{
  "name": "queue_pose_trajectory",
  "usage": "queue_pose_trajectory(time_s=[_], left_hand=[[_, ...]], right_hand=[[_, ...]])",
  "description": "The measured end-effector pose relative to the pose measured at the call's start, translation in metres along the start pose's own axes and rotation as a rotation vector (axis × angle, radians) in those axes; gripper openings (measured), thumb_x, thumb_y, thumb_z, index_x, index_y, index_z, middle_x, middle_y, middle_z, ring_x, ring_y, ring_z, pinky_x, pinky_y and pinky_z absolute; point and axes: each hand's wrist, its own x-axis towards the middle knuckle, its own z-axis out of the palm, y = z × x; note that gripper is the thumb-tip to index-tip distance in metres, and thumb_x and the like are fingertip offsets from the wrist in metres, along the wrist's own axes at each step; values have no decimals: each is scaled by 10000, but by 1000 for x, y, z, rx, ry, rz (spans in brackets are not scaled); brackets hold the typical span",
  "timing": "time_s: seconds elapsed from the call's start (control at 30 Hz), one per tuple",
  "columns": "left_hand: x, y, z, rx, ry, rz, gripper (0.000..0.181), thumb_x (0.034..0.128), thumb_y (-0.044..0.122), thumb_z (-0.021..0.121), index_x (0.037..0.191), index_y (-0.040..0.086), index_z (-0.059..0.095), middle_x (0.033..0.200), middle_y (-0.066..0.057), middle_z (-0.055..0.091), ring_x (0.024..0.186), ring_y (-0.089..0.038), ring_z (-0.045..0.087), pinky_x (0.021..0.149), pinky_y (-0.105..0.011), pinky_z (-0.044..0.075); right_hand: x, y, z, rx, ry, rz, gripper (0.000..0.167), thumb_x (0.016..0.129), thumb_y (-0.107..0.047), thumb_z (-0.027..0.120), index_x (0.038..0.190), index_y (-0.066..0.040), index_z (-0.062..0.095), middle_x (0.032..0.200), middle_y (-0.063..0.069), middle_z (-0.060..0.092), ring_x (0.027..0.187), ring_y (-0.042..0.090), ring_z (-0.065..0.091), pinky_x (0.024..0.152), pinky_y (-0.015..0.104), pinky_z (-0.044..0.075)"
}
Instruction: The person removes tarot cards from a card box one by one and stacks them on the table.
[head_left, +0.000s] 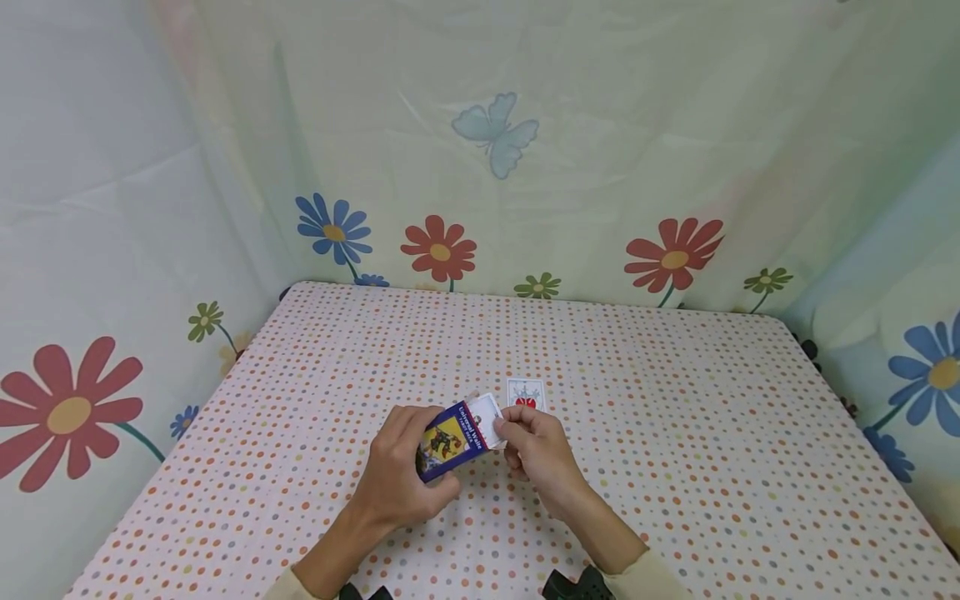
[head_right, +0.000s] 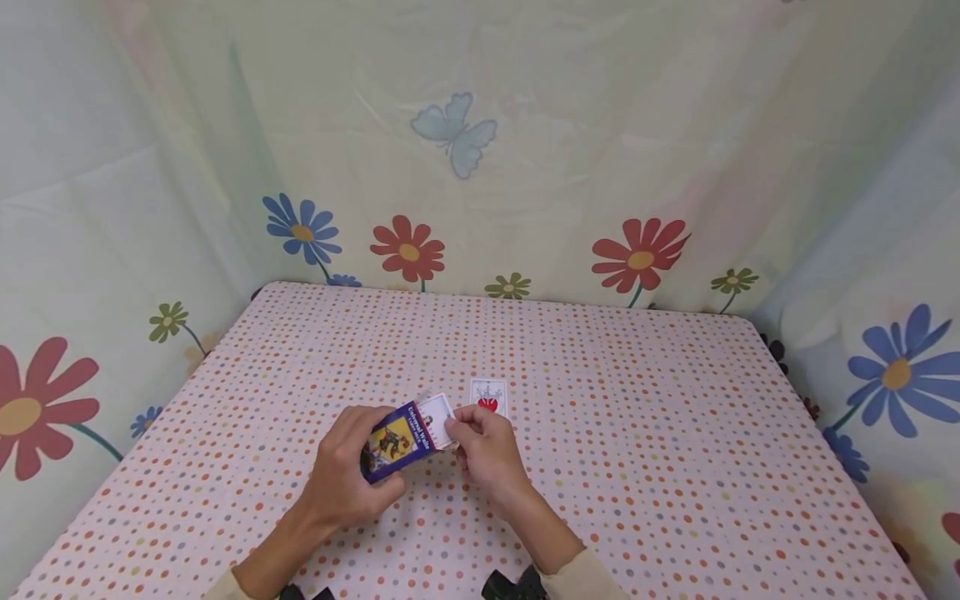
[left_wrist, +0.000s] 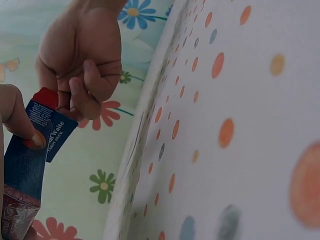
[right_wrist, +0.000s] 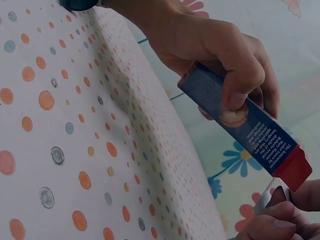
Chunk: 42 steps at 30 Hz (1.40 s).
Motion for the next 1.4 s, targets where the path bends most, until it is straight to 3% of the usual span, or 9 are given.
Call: queue_pose_trajectory(time_s=[0.33, 0.57, 0.8, 1.0, 1.4], left_hand=[[1, 0, -1, 1, 14, 11, 637, 583, 213, 734, 1199, 71, 657, 1055, -34, 648, 873, -133, 548, 656, -230, 530], [1, 0, -1, -8, 21, 10, 652, 588, 210, 728, 1218, 59, 651, 1066, -39, 645, 885, -136, 552, 659, -231, 534], [0, 0, -1, -13, 29, 12, 649, 587, 216, 718, 1212, 56, 653, 1054, -37, 648, 874, -137, 554, 650, -233, 529], [0, 0, 0, -13, 35, 6, 649, 581, 205, 720, 1210, 59, 654, 1050, -34, 642, 875, -139, 553, 650, -235, 531], [0, 1, -1, -26, 20, 4, 641, 593, 213, 717, 1213, 65, 649, 1055, -26, 637, 878, -132, 542, 640, -224, 523]], right_hand=[[3, 3, -2, -9, 46, -1, 153, 989, -146, 600, 1105, -45, 608, 746, 108, 613, 548, 143, 435, 470, 233, 338], [6, 1, -9, 43, 60, -30, 171, 992, -66, 593, 1148, 5, 601, 729, 87, 591, 545, 116, 455, 469, 204, 354], [9, 0, -20, 82, 5, -35, 287, 919, 31, 588, 1205, 53, 574, 764, 105, 608, 572, 123, 492, 483, 193, 378], [12, 1, -26, 83, -23, -17, 306, 908, 20, 591, 1211, 50, 564, 801, 96, 609, 604, 131, 502, 509, 206, 405], [22, 6, -36, 144, 97, -9, 320, 914, 17, 587, 1233, 31, 608, 806, 59, 599, 635, 111, 505, 518, 185, 418]])
